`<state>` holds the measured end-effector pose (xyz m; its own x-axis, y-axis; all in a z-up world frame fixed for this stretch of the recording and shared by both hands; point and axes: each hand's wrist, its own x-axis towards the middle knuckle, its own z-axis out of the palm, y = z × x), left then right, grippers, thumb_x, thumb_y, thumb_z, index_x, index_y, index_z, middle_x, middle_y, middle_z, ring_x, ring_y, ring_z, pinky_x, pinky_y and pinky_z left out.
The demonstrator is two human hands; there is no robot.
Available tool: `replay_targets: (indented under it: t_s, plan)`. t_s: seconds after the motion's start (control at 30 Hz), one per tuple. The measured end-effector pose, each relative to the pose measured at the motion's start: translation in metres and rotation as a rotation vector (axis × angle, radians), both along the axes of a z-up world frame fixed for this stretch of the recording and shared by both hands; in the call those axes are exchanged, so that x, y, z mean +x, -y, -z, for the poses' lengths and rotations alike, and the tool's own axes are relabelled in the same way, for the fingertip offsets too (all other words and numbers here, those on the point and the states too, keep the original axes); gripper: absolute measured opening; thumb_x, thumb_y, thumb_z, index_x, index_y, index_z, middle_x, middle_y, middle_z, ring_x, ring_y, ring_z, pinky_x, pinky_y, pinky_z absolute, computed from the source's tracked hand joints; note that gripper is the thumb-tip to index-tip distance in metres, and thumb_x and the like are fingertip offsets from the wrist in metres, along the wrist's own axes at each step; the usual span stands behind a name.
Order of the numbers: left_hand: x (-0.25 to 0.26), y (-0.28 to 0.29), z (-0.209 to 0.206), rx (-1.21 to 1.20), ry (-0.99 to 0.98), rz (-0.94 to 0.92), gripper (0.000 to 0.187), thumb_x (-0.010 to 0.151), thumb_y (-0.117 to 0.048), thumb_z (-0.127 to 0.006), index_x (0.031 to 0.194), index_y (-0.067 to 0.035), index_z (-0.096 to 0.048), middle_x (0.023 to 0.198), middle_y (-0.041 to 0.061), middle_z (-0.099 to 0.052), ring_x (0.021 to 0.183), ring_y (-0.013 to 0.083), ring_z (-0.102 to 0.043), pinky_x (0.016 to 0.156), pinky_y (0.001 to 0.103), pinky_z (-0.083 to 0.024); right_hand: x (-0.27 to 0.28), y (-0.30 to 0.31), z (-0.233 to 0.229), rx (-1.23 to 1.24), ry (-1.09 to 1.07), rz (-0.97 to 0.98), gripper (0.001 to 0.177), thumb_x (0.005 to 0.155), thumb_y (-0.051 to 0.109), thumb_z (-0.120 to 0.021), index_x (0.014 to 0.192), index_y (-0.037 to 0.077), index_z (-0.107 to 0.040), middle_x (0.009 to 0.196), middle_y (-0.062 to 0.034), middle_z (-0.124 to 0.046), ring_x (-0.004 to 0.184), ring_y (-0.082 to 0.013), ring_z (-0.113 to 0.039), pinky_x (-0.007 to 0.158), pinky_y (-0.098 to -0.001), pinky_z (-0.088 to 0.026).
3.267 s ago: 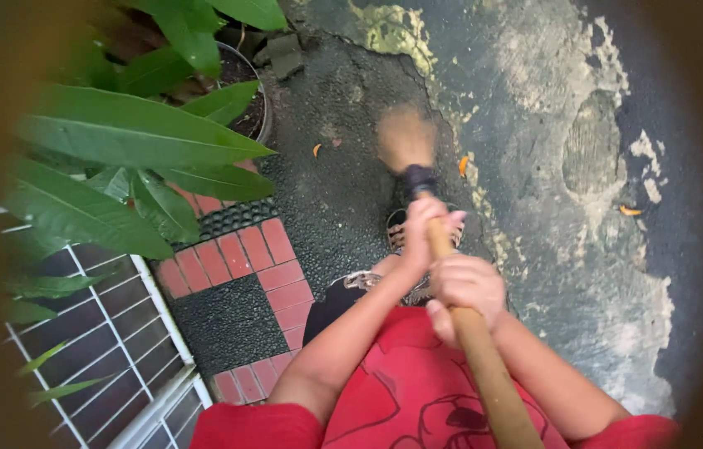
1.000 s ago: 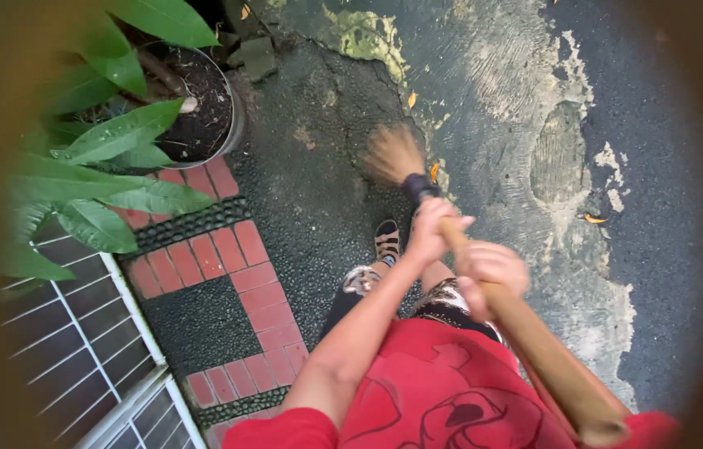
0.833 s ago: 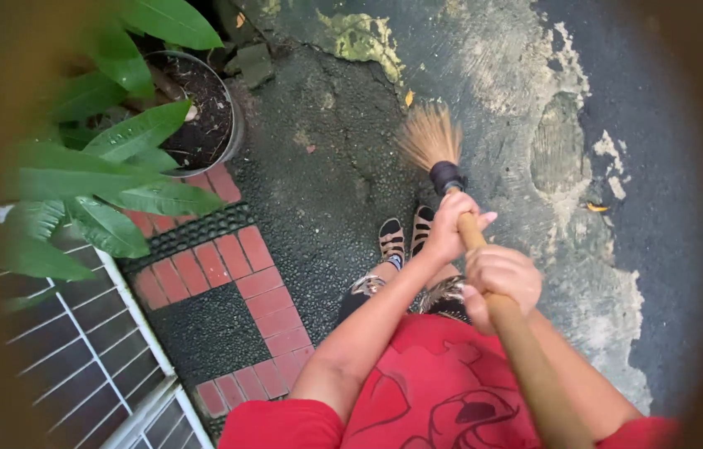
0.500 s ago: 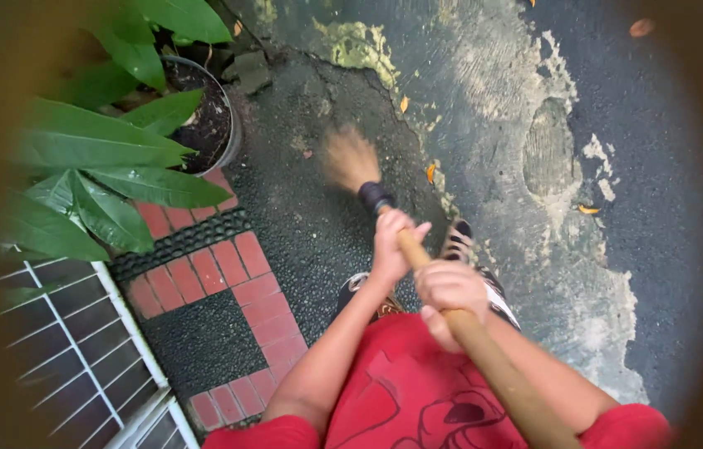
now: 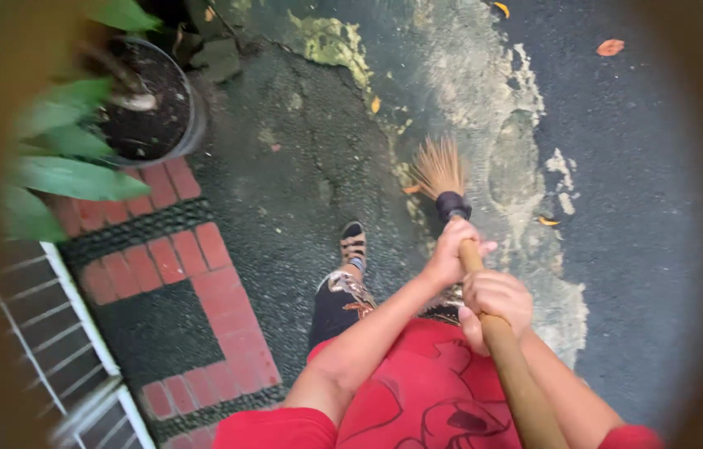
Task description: The recorder is sweeping leaves and dirt from an outdoor paved entryway using a broom.
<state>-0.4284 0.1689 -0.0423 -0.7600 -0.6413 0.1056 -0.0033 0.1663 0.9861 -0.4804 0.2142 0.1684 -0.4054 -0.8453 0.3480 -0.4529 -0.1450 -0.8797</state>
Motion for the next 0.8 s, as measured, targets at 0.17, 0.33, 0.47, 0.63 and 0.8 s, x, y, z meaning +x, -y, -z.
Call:
replay_targets:
  t_s: [0.17,0.33,0.47,0.63,0.8]
  plan:
    - [-0.035,-0.032,-0.025,0.019,-0.016,-0.178,0.031,0.080,-0.017,-0.086,0.083,-0.009,-0.056,0.084,0.006,-0.056,0.084,0.0275,-0.055,0.081,0.038,-0.047,-0.057,-0.037,-0.017,-0.029,0.111,-0.125,0.021,0.073,0.002,-0.059,0.061,0.009,-0.043,0.060,-0.0047,-0.051,0.057,-0.0237,-0.058,0.066,-0.0369,-0.057]
    - [-0.028,-0.046,-0.025,-0.204,0.200,-0.299,0.033,0.078,-0.017,-0.088,0.076,-0.011,-0.055,0.081,0.005,-0.056,0.084,0.0293,-0.054,0.079,0.040,-0.045,-0.091,-0.066,0.001,-0.097,0.271,-0.287,0.020,0.077,0.002,-0.059,0.063,0.008,-0.045,0.062,-0.0058,-0.052,0.059,-0.0242,-0.059,0.068,-0.0382,-0.057]
    - [-0.025,-0.079,-0.002,-0.133,0.272,-0.378,0.033,0.081,-0.014,-0.087,0.077,-0.008,-0.055,0.082,0.007,-0.055,0.083,0.0296,-0.053,0.079,0.040,-0.045,-0.103,-0.093,0.041,-0.134,0.337,-0.376,0.021,0.080,0.002,-0.058,0.065,0.008,-0.045,0.064,-0.0061,-0.053,0.060,-0.0254,-0.059,0.069,-0.0400,-0.057]
    - [-0.088,-0.142,0.050,0.123,0.056,-0.393,0.023,0.077,-0.012,-0.081,0.082,-0.008,-0.059,0.091,0.007,-0.056,0.088,0.0271,-0.056,0.079,0.038,-0.050,-0.134,-0.136,0.053,-0.062,0.117,-0.251,0.011,0.083,0.004,-0.059,0.072,0.007,-0.061,0.074,-0.0066,-0.069,0.068,-0.0235,-0.071,0.071,-0.0386,-0.061]
    - [-0.157,-0.144,-0.011,0.026,-0.030,-0.080,0.031,0.078,-0.012,-0.086,0.077,-0.011,-0.055,0.082,0.005,-0.054,0.083,0.0245,-0.053,0.079,0.037,-0.045,-0.152,-0.163,0.017,0.012,0.033,0.012,0.021,0.074,0.003,-0.061,0.061,0.008,-0.046,0.062,-0.0052,-0.056,0.058,-0.0203,-0.061,0.062,-0.0345,-0.055]
